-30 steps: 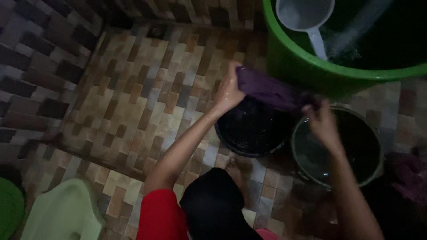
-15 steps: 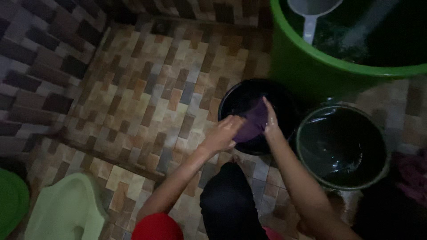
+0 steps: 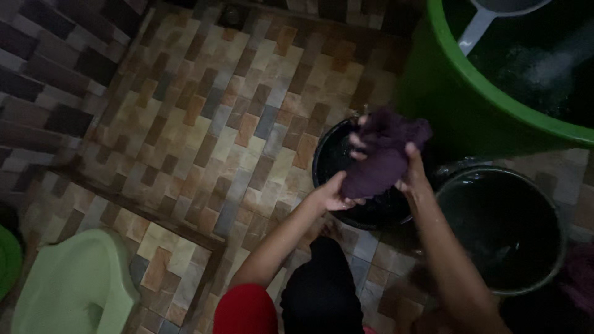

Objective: The person fills buckets with water from a tap using a plastic scoop, then submerges and scrubs clothes in the buckets by hand.

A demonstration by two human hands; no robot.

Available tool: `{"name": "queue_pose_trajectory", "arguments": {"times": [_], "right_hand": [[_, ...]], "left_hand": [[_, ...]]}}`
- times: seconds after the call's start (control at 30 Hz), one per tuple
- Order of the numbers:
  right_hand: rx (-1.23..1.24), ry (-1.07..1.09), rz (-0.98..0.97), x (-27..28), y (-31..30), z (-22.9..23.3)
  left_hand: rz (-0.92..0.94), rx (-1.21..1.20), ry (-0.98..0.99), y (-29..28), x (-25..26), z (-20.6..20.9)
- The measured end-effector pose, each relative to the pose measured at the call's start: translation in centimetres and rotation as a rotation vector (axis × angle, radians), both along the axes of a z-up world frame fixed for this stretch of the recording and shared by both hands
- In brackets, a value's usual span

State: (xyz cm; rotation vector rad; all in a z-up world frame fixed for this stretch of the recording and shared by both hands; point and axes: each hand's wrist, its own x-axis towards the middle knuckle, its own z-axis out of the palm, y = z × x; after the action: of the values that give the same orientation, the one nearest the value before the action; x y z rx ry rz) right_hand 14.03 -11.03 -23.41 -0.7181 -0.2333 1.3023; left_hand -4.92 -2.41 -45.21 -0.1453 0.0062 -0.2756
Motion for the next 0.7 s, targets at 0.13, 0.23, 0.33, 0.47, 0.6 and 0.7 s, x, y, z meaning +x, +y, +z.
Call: {"name": "queue_pose_trajectory", "arguments": {"times": [0.13, 0.23, 0.33, 0.47, 0.6, 0.7], "right_hand": [[-0.034, -0.155, 0.075, -0.3, 1.4, 0.4], [-0.196, -0.081, -0.133, -1.8, 3.8, 1.5], [-0.293, 0.08, -0.33, -3.4, 5.5, 3.3], [-0.357, 0.261, -0.277, -6.5, 5.4, 4.9], [-0.391, -0.047, -0.403, -6.6, 4.4, 3.7], [-0.295, -0.606, -0.458, -3.0, 3.4, 0.6]], "left_hand": [[0.159, 0.401, 0.464, -0.4, -0.6, 2.8], [0.709, 0.801, 0.534, -1.6, -2.5, 9.1], [1.123, 2.023, 0.657, -3.3, -3.7, 15.2], [1.275, 2.238, 0.649, -1.2, -0.1, 17.3], [1.247, 2.205, 0.574, 2.2, -0.3, 20.6], [0.872, 2.407, 0.402, 4.1, -0.6, 24.4]]}}
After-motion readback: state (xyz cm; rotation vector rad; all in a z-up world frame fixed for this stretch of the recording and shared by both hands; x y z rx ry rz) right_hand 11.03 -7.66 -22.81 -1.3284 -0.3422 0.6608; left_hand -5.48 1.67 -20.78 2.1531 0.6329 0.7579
